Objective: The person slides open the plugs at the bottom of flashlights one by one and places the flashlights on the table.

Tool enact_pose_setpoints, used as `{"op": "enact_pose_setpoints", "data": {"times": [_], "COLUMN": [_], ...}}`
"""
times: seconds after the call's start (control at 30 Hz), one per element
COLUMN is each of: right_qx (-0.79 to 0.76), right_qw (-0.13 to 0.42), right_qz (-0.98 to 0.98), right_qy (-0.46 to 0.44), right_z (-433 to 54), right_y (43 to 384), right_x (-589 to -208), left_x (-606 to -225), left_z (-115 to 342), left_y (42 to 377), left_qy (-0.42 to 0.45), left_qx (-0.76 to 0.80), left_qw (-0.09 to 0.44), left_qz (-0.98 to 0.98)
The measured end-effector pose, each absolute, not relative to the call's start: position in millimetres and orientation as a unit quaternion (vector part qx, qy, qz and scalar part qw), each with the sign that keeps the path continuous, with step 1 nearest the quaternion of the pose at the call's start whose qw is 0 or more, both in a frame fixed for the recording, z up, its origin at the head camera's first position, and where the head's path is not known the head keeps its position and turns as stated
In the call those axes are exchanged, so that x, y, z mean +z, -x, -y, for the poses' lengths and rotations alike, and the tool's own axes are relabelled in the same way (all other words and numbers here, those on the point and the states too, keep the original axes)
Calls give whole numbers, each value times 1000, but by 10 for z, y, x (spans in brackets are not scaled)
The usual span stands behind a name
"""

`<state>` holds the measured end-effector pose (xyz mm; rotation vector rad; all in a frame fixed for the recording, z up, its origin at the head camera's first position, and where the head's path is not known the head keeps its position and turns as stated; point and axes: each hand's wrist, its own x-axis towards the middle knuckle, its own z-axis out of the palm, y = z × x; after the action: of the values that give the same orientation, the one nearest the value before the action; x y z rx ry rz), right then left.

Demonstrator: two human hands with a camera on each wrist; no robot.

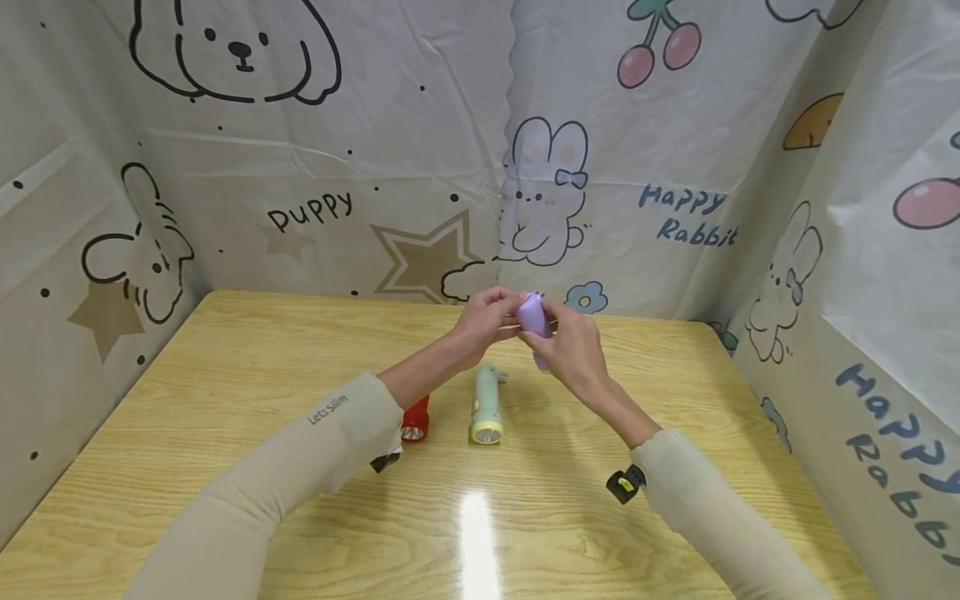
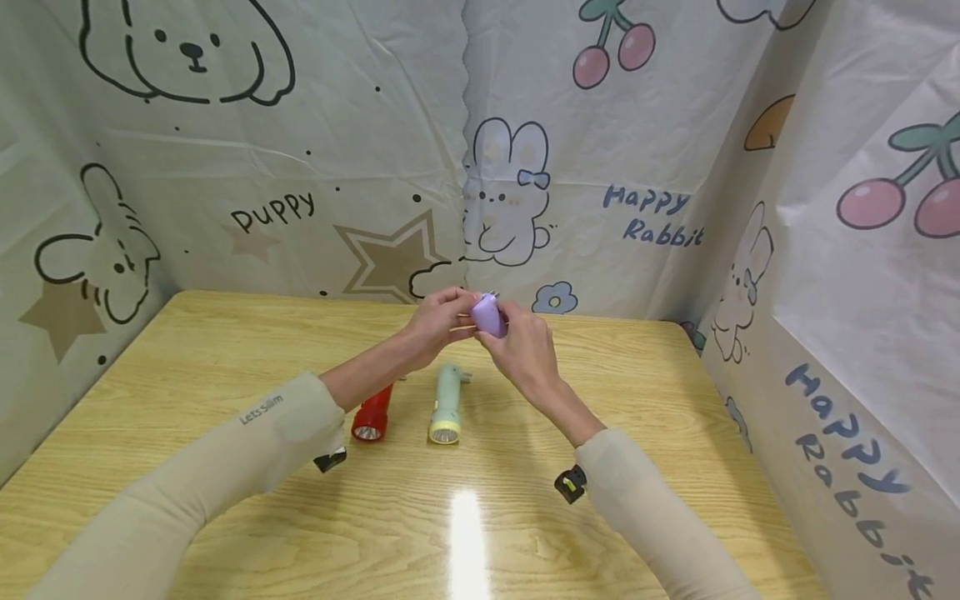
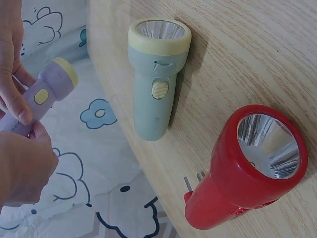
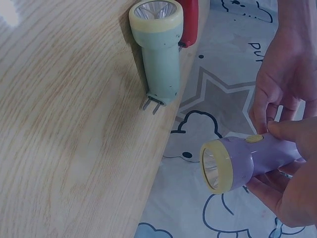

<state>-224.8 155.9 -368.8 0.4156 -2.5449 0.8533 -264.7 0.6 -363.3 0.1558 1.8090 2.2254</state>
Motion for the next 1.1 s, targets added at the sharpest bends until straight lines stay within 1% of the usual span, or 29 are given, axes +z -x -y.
{"op": "enact_pose_setpoints", "data": {"times": [0.43,1.1], "right_qx": [306,309], "right_qw": [216,211], "right_qz": [915,915], "right_qy": [-149,-153], "right_z": [-1538,-1525], "right_y": [2244,2242], "right_x": [-3695,-3694], "left_x": [-3648,-3618], "left_z": [3,16], "left_y": [2641,2651], "left_qy": [-47,-37], "left_qx": [768,771], "left_qw": [131,146], "left_qz": [-625,-618]}}
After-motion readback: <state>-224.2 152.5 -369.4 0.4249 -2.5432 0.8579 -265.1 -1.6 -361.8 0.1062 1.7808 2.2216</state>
